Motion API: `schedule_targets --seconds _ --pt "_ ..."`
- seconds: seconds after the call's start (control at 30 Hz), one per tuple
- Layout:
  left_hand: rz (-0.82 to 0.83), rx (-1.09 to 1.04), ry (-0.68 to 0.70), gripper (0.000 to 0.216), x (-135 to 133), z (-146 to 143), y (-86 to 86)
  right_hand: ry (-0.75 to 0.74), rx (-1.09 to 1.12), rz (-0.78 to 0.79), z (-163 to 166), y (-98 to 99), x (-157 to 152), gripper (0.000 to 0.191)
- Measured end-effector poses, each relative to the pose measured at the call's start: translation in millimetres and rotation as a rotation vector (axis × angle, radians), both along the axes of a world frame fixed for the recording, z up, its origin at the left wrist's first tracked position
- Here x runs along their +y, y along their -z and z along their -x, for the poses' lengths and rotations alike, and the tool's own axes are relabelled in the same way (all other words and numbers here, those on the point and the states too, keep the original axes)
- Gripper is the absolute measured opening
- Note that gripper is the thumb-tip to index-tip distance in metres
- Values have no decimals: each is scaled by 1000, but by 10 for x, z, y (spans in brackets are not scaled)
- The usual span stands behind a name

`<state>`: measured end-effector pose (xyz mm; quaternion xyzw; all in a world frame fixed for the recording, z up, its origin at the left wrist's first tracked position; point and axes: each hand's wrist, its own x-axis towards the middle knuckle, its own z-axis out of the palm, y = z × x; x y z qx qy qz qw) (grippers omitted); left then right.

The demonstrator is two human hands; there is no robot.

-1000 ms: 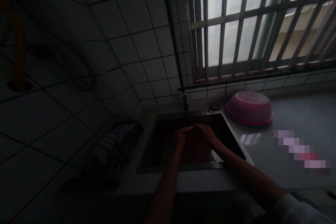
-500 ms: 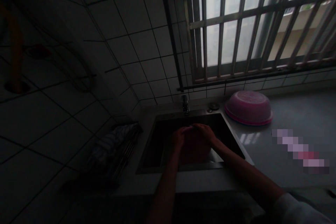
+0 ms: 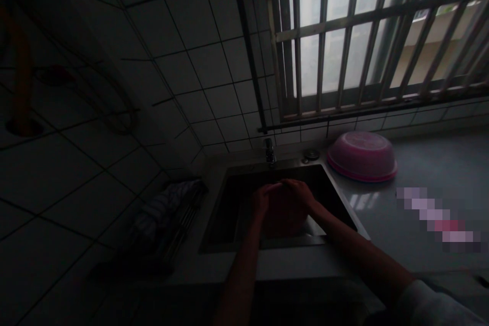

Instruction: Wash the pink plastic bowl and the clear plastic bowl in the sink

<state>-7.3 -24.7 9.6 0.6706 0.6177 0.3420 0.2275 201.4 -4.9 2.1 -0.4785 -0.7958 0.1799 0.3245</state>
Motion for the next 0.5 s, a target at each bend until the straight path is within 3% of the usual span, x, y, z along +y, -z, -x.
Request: schedule_targets --seconds 0.17,0.27,0.4,0.5 --pt "-42 -141 -234 45 43 95 -27 215 87 56 -316 -28 105 39" --pt "-9 -110 -236 45 40 71 -35 264 88 67 -416 -20 104 35" --pt "33 10 -111 59 2 -21 -35 34 10 24 -173 -26 8 44" --pt "115 37 -38 51 -16 -42 -45 -101 -6 -15 17 -49 -26 54"
